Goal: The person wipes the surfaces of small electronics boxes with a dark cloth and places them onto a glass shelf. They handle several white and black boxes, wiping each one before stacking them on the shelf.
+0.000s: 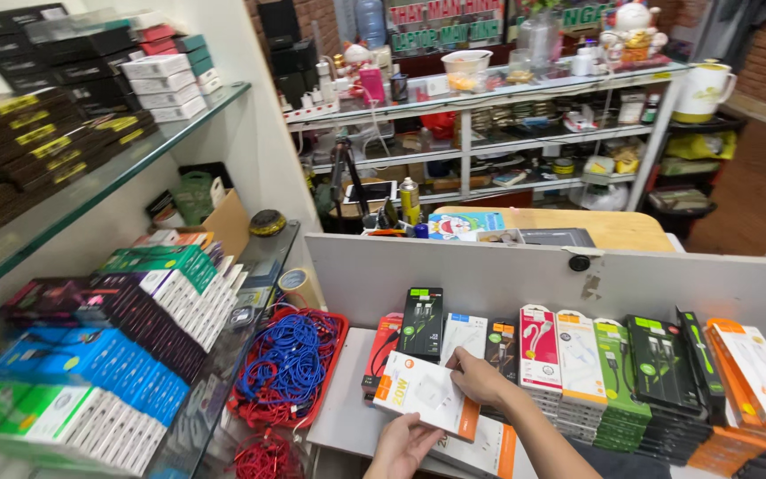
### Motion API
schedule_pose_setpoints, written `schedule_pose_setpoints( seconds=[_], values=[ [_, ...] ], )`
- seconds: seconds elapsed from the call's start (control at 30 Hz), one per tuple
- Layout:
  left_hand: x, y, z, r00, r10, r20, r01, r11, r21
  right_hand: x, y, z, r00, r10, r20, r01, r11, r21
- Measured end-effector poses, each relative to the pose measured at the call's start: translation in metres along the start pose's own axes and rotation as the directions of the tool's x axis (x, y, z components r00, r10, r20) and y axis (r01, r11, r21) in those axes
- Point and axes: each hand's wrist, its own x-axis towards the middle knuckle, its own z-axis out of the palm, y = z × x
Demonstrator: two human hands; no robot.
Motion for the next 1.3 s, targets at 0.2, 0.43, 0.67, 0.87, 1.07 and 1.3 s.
schedule_pose_setpoints(
  seconds=[0.2,0.43,0.67,0.87,1.07,1.3],
  values=[
    [-0.058,0.011,0.024,0.976,0.216,-0.022,-0.211,0.968,0.133,0.013,-0.009,-0.012,0.991,-0.105,0.082,0.112,0.991,-0.078],
    [-0.131,-0.016,0.055,0.808,0.489,-0.329,-0.426,0.870,0.247,-0.007,-0.011,-0.012,0.934,-0.321,0.154,0.324,0.946,0.009],
    [-0.206,-0.036,0.033,0.680,0.635,-0.367,-0.576,0.772,0.269,-0.054,-0.046,0.009,0.892,-0.266,0.365,0.205,0.959,0.198],
    [-0.284,-0.049,0.003,0.614,0.646,-0.454,-0.595,0.756,0.272,-0.100,-0.086,0.049,0.806,-0.316,0.500,0.208,0.943,0.260],
    [-0.364,-0.068,-0.041,0.502,0.692,-0.518,-0.668,0.691,0.276,-0.150,-0.126,0.109,0.699,-0.402,0.591,0.288,0.915,0.282],
    [-0.482,-0.100,-0.103,0.299,0.709,-0.639,-0.736,0.597,0.319,-0.245,-0.181,0.196,0.600,-0.398,0.694,0.286,0.917,0.279]
  ],
)
